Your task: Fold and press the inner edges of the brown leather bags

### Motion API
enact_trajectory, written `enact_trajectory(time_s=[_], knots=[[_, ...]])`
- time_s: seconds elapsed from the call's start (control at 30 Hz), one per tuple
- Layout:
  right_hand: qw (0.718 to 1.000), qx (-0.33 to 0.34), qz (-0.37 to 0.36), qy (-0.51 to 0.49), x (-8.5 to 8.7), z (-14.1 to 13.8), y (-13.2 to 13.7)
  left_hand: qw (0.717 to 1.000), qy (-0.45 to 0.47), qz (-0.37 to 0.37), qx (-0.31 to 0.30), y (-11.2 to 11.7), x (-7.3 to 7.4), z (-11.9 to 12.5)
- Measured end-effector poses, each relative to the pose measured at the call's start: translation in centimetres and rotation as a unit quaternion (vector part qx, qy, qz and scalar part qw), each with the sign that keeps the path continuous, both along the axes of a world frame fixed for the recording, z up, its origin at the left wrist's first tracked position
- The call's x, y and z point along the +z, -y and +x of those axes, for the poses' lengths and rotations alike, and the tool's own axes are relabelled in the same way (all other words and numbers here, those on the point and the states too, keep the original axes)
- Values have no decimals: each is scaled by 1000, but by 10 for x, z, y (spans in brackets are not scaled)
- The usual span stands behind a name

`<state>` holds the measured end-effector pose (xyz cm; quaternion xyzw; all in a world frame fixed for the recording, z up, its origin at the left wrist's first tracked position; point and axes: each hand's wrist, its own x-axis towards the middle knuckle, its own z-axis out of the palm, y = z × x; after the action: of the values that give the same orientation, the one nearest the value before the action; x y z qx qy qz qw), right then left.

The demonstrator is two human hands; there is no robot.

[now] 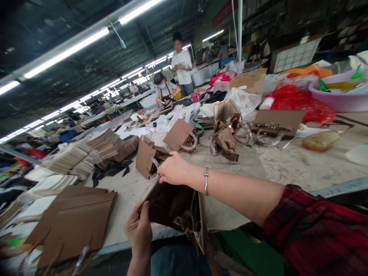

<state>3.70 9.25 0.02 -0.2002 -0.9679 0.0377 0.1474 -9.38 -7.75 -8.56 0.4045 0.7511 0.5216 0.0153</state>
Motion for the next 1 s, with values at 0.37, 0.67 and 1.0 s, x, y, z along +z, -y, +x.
enact_trajectory(time_s=[0.37,0.67,1.0], knots=[[1000,2,18,-19,-1,0,-1,943,-100,-233,-218,-9,72,-14],[1000,0,15,-7,2,11,-12,872,-313,-336,-168,-60,79,-12],[998,-9,43,-37,0,20,-23,897,-261,-322,-153,-59,71,-15]])
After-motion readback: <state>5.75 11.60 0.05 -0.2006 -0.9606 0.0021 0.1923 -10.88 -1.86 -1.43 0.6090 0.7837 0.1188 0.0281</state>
